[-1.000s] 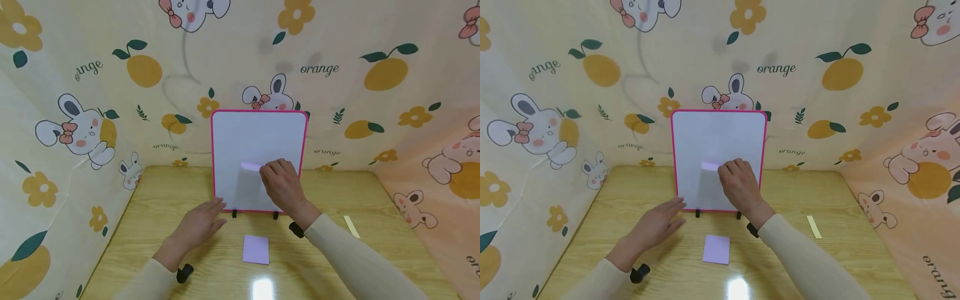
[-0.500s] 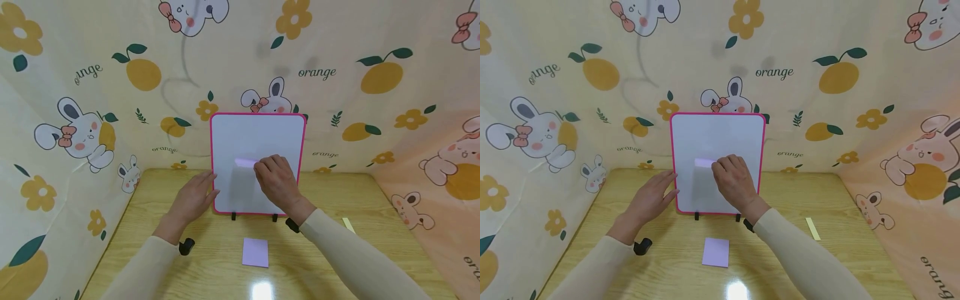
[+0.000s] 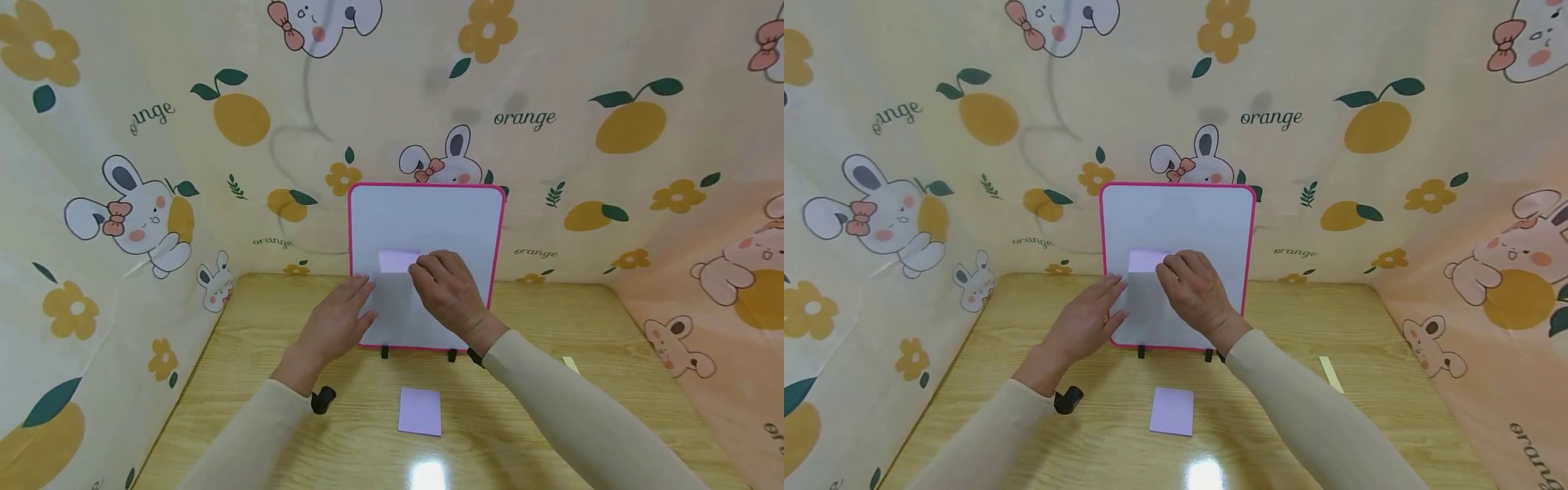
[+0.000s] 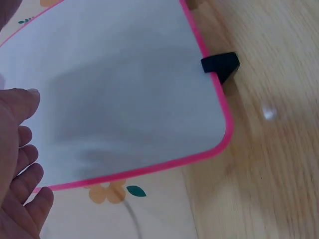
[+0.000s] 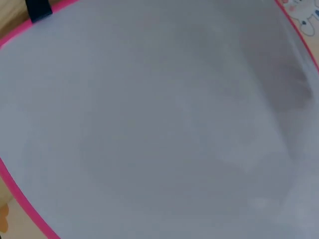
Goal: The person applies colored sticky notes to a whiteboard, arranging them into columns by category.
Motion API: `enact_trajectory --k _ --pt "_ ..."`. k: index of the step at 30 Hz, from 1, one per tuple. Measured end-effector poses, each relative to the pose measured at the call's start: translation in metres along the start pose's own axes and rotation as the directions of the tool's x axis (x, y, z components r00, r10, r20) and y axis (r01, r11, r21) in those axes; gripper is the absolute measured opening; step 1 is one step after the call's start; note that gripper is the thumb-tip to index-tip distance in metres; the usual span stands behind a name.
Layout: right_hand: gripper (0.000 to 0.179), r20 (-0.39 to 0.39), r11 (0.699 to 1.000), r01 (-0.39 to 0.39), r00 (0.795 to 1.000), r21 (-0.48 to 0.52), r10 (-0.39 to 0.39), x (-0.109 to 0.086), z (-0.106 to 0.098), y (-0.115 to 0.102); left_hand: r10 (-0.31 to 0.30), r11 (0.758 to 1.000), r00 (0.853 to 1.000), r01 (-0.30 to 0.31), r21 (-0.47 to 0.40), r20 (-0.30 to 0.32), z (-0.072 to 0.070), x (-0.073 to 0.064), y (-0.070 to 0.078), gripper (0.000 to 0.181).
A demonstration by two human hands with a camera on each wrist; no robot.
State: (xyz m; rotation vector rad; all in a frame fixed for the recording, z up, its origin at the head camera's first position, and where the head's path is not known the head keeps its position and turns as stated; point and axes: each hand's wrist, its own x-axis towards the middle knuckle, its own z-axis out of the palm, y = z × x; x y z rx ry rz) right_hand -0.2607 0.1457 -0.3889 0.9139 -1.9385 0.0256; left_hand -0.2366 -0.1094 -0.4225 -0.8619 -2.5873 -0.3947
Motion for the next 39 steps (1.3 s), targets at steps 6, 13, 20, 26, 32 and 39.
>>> enact_trajectory --k 6,13,20,26,32,39 --pt "0.011 -0.021 0.998 0.058 0.998 -0.039 -0.059 0.003 0.013 0.002 0.001 1.000 1.000 -0.001 0.008 0.006 0.004 0.002 0.004 0.060" --pt "0.008 -0.056 0.997 0.069 0.996 -0.036 -0.071 0.007 0.030 0.002 -0.022 1.000 0.999 0.022 -0.005 0.023 0.002 0.004 0.004 0.059" --pt "0.010 -0.035 0.997 0.058 0.998 -0.055 -0.060 0.006 0.037 0.001 -0.045 0.999 0.998 0.045 -0.004 0.036 0.002 0.002 0.002 0.058" --pt "0.014 0.041 0.996 0.047 0.998 -0.082 -0.043 0.005 0.037 0.001 -0.057 0.998 0.998 0.057 0.004 0.008 0.000 0.000 -0.001 0.057" --pt "0.018 0.085 0.993 0.034 0.996 -0.114 -0.024 0.003 0.039 0.001 -0.086 0.996 0.996 0.086 0.008 -0.001 -0.005 0.002 -0.003 0.059" --pt "0.026 0.111 0.993 0.019 0.994 -0.116 -0.006 0.002 0.043 -0.001 -0.042 0.999 0.999 0.042 0.029 -0.008 -0.013 0.010 -0.004 0.058"
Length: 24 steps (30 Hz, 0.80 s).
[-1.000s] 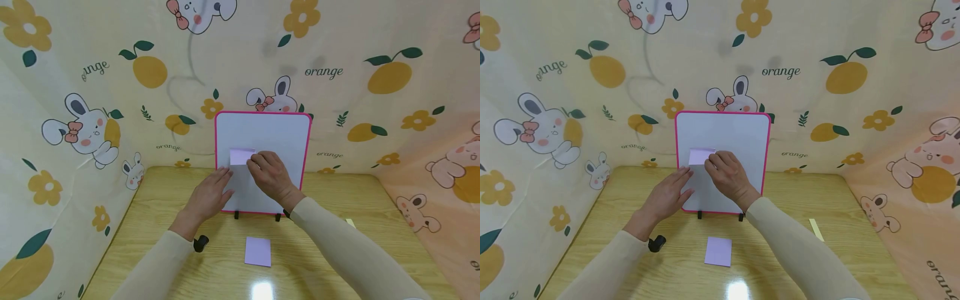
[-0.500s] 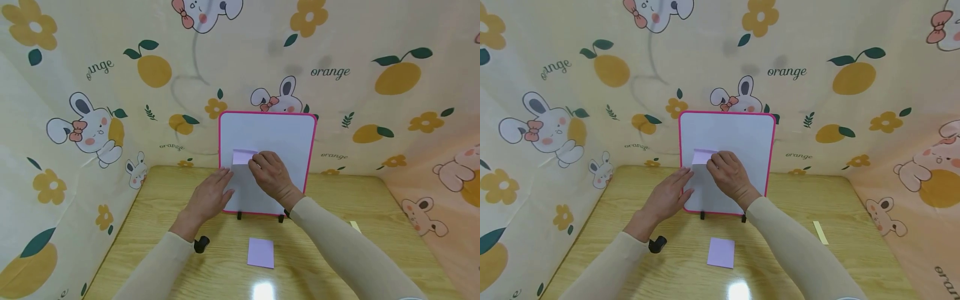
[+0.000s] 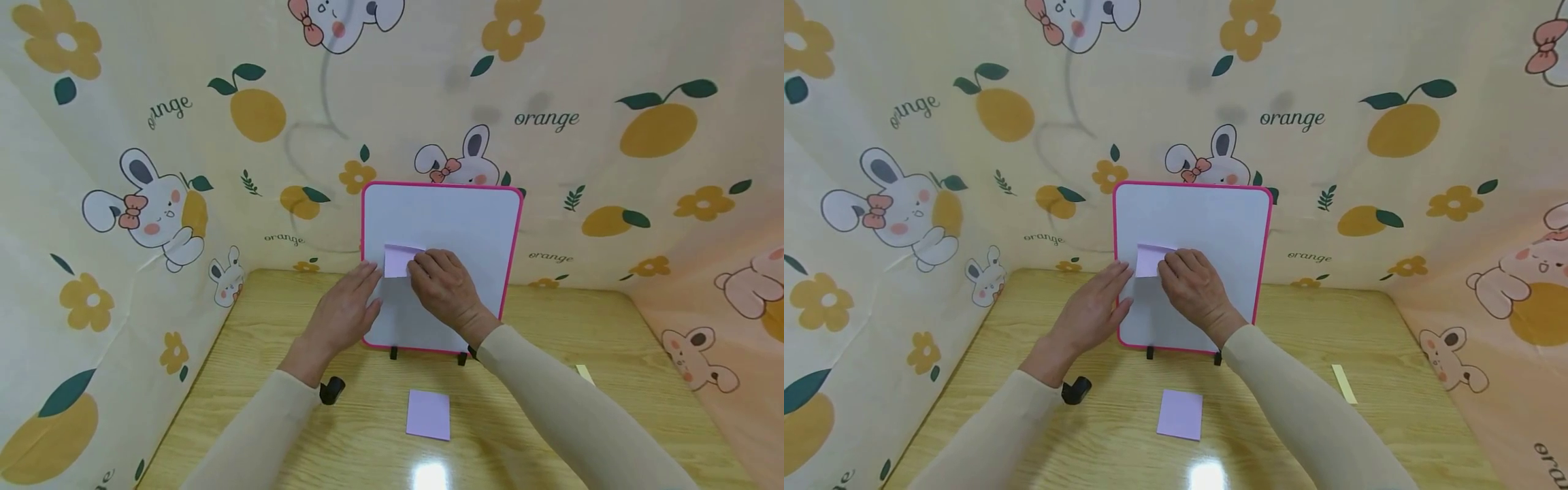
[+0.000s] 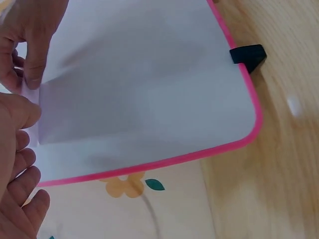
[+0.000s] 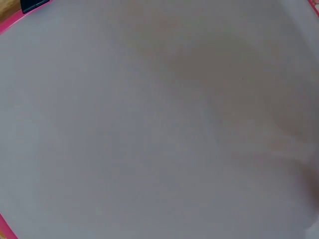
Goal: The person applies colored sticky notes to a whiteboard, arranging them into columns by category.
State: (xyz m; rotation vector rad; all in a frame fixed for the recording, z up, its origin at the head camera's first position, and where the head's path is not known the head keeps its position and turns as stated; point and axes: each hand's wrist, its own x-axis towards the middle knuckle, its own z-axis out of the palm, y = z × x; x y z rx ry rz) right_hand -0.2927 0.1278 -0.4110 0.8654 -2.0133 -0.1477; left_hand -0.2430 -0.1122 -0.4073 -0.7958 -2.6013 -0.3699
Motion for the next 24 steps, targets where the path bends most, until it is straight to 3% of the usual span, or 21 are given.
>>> enact_trajectory --k 4,13,18,24 --pt "0.037 0.028 1.000 -0.012 1.000 0.004 0.012 -0.002 0.002 0.000 0.049 0.998 0.999 -0.049 0.042 0.016 -0.004 0.009 0.003 0.062" --pt "0.047 0.078 1.000 -0.004 0.997 0.014 0.003 -0.004 0.004 0.001 0.105 0.970 0.983 -0.134 0.201 0.148 0.002 0.021 0.005 0.072" --pt "0.051 0.113 1.000 -0.011 0.994 0.016 0.009 -0.006 0.004 -0.001 0.114 0.952 0.976 -0.161 0.262 0.188 0.007 0.022 0.002 0.079" --pt "0.053 0.148 1.000 -0.011 0.989 0.019 0.008 -0.007 0.004 -0.002 0.105 0.950 0.970 -0.164 0.267 0.221 0.011 0.026 0.000 0.083"
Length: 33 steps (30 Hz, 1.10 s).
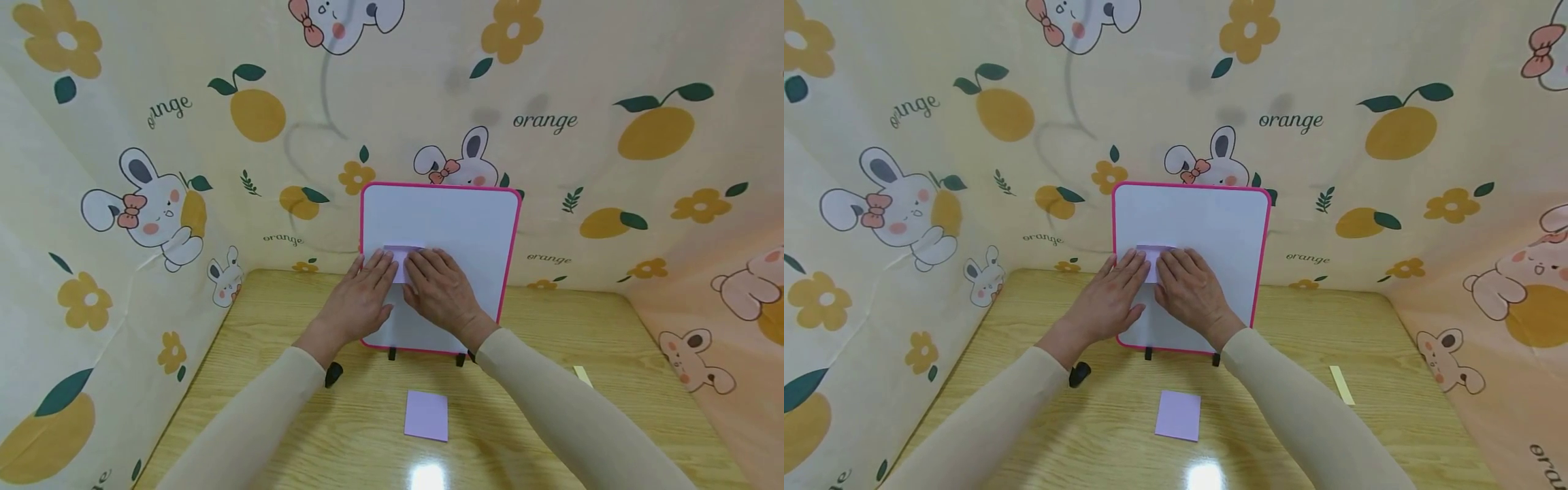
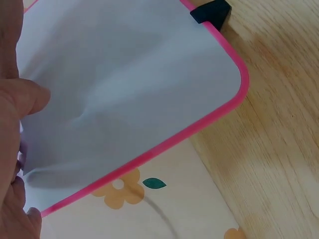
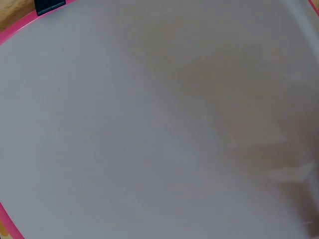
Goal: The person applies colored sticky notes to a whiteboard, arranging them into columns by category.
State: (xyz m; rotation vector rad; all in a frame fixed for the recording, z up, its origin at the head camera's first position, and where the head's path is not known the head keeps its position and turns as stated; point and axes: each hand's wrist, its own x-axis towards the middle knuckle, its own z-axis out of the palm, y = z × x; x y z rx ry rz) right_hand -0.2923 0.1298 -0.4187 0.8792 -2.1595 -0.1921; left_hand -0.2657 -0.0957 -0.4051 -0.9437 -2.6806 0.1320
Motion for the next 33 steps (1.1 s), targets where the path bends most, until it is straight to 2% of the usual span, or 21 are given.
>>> enact_trajectory --k 6,14,21,24,28,33 --pt "0.050 0.009 1.000 0.008 1.000 0.002 -0.008 0.001 -0.001 0.001 -0.005 1.000 1.000 0.005 0.029 0.018 0.001 0.003 -0.001 0.082" --pt "0.053 0.053 1.000 -0.027 0.998 -0.015 0.028 0.005 -0.002 -0.002 -0.006 0.999 0.999 0.004 0.039 0.043 0.000 0.003 -0.002 0.082" --pt "0.056 0.084 0.988 -0.133 0.987 -0.082 0.140 0.001 -0.006 -0.005 -0.004 0.999 0.999 0.002 0.044 0.034 0.002 0.003 -0.003 0.080" --pt "0.057 0.105 0.984 -0.152 0.981 -0.090 0.162 -0.002 -0.007 -0.005 -0.003 0.999 0.999 0.001 0.053 0.036 0.002 0.003 -0.003 0.080" --pt "0.059 0.129 0.986 -0.144 0.980 -0.080 0.153 -0.004 -0.007 -0.003 0.011 0.998 0.999 -0.013 0.058 0.032 -0.001 0.009 0.001 0.080" --pt "0.057 0.113 0.987 -0.140 0.983 -0.074 0.148 -0.004 -0.008 -0.003 0.021 0.995 0.999 -0.025 0.093 0.046 -0.006 0.022 0.008 0.081"
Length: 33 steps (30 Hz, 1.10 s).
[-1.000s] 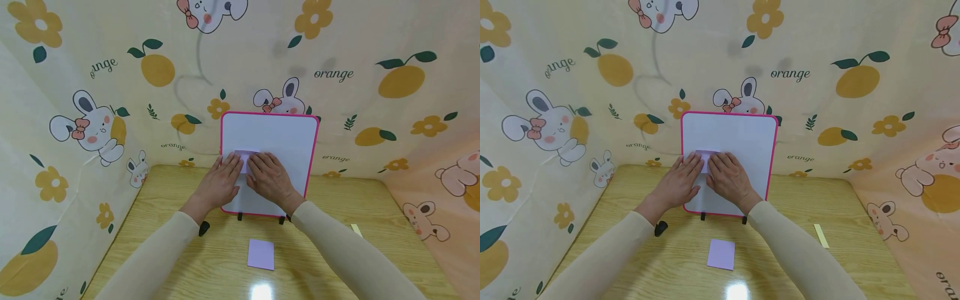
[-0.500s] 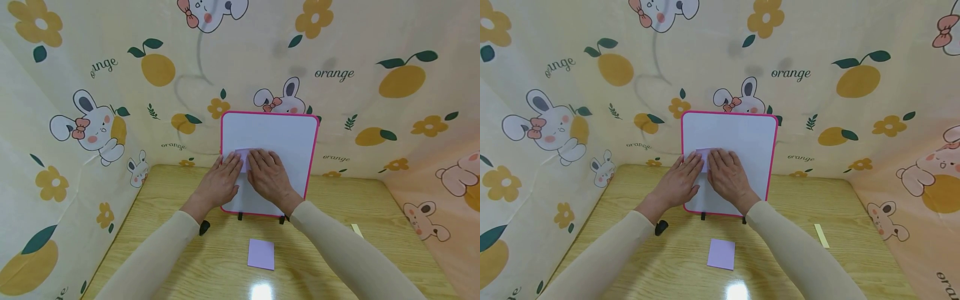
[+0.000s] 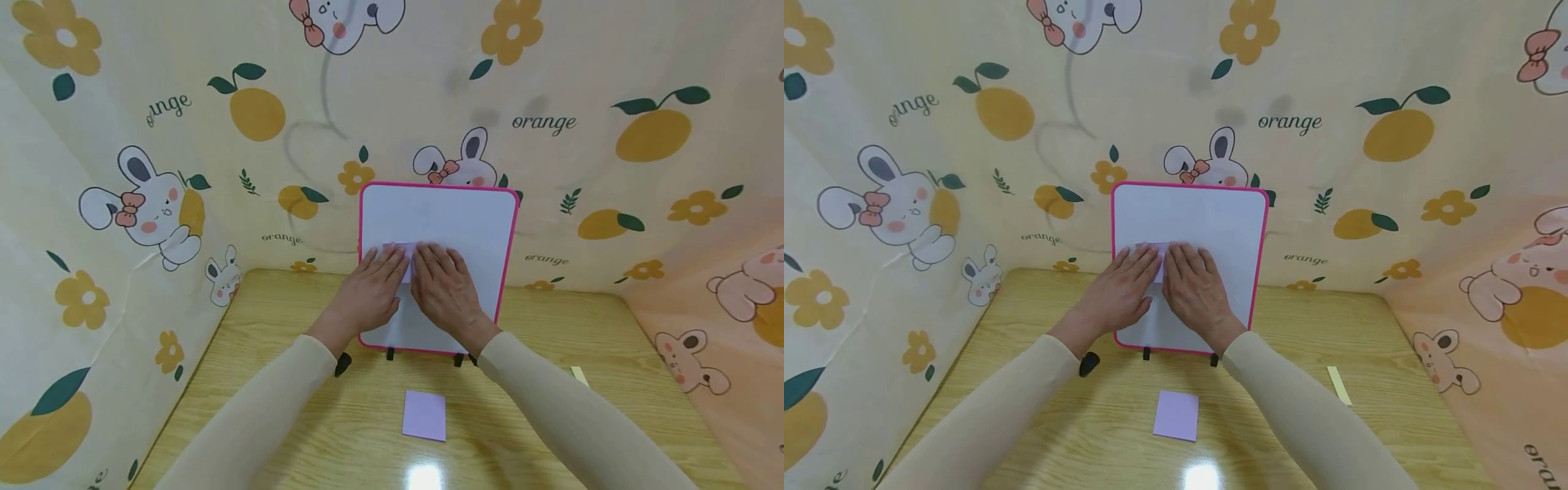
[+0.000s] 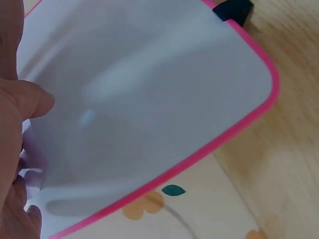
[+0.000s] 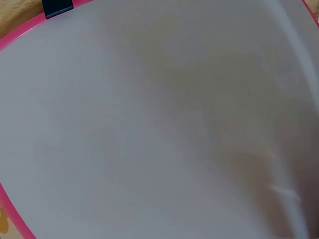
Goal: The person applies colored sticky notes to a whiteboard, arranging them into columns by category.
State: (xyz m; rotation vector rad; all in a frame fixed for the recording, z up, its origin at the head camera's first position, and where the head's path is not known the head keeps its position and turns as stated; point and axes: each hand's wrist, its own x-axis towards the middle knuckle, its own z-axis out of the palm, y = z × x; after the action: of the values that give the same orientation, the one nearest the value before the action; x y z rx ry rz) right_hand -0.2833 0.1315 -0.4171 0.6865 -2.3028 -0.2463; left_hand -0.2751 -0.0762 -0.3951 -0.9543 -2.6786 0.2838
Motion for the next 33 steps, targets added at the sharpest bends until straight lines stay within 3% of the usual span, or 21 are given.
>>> enact_trajectory --k 5,14,20,27,33 --pt "0.058 -0.011 1.000 0.003 1.000 0.001 -0.003 0.000 0.001 0.001 0.005 1.000 1.000 -0.005 0.000 -0.005 -0.002 0.004 -0.004 0.080" --pt "0.055 -0.051 0.999 0.012 0.999 -0.035 -0.014 0.002 0.001 -0.001 -0.033 0.998 0.999 0.033 0.048 -0.003 0.002 -0.005 -0.019 0.076" --pt "0.061 0.021 0.997 0.082 0.996 -0.007 -0.081 0.011 0.000 -0.003 -0.015 0.999 1.000 0.016 0.032 -0.015 0.003 -0.004 -0.018 0.076" --pt "0.062 0.062 1.000 0.013 0.998 -0.029 -0.011 -0.001 -0.002 0.010 -0.018 0.999 1.000 0.019 0.037 -0.023 0.004 -0.004 -0.021 0.077" --pt "0.063 0.075 0.999 0.028 0.997 -0.038 -0.025 -0.006 -0.002 0.013 -0.029 0.999 1.000 0.029 0.033 -0.004 0.003 -0.006 -0.021 0.076"
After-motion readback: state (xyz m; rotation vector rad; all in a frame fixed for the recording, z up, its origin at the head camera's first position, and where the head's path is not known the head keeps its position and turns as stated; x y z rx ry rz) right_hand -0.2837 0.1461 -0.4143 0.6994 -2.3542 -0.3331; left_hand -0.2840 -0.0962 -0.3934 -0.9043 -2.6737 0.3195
